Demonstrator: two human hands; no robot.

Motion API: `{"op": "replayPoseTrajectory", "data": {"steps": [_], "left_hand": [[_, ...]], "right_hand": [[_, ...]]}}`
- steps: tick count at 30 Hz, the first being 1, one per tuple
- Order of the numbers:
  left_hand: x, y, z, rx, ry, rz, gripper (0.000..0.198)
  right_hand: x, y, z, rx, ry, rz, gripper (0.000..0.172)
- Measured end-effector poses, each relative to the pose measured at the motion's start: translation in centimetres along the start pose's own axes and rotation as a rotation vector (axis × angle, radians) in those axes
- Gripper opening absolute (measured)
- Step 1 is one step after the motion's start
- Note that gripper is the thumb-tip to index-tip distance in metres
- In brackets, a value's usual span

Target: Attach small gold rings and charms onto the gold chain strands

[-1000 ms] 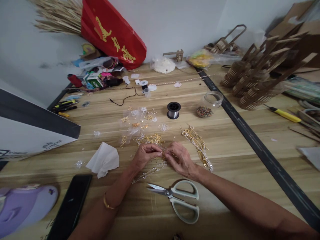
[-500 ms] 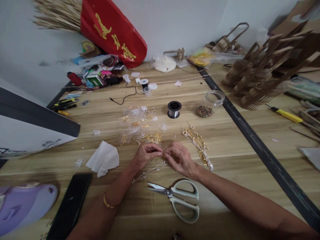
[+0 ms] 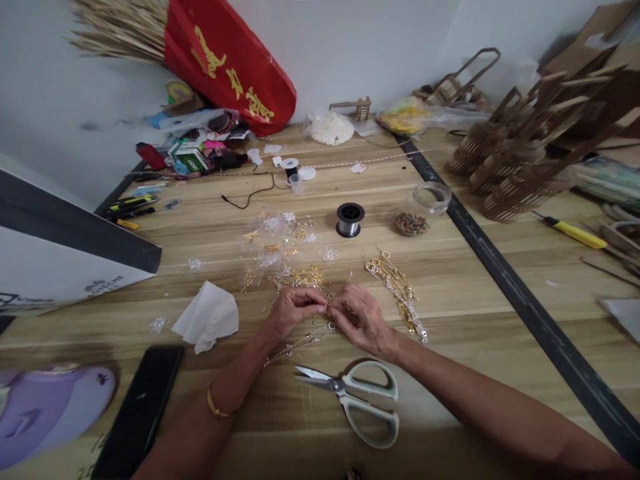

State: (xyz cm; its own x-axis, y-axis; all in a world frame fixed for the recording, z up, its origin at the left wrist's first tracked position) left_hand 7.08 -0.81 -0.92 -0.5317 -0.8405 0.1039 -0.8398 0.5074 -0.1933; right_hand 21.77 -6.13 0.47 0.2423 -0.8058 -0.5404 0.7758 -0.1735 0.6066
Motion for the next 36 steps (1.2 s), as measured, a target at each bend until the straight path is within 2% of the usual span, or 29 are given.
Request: {"op": "replayPoseTrajectory", "data": {"steps": [30,36], "left_hand": [[0.17,-0.10,0.02,0.033,0.029,0.008,0.015],[0.16,-0.15,0.05,0.037,-0.032,0.033,0.010]], "right_hand": [[0.18,-0.35,-0.16,0.006,-0.001,0.011,0.006],[0.12,-0.35,-0.10,0.009,-0.002,0.017,0.007]]}}
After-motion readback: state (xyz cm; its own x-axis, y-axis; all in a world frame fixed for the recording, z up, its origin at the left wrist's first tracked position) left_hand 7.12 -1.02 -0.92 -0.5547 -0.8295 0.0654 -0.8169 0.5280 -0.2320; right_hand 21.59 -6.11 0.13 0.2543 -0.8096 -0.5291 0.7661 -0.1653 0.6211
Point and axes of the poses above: each hand's wrist, its own x-axis away from the middle knuckle, its own y-axis out of the back of the hand, z = x × y, the point moved 4 cm from there along -x, towards the middle knuckle, and after that the axes turned 8 degrees about x, right-handed, at the moved point
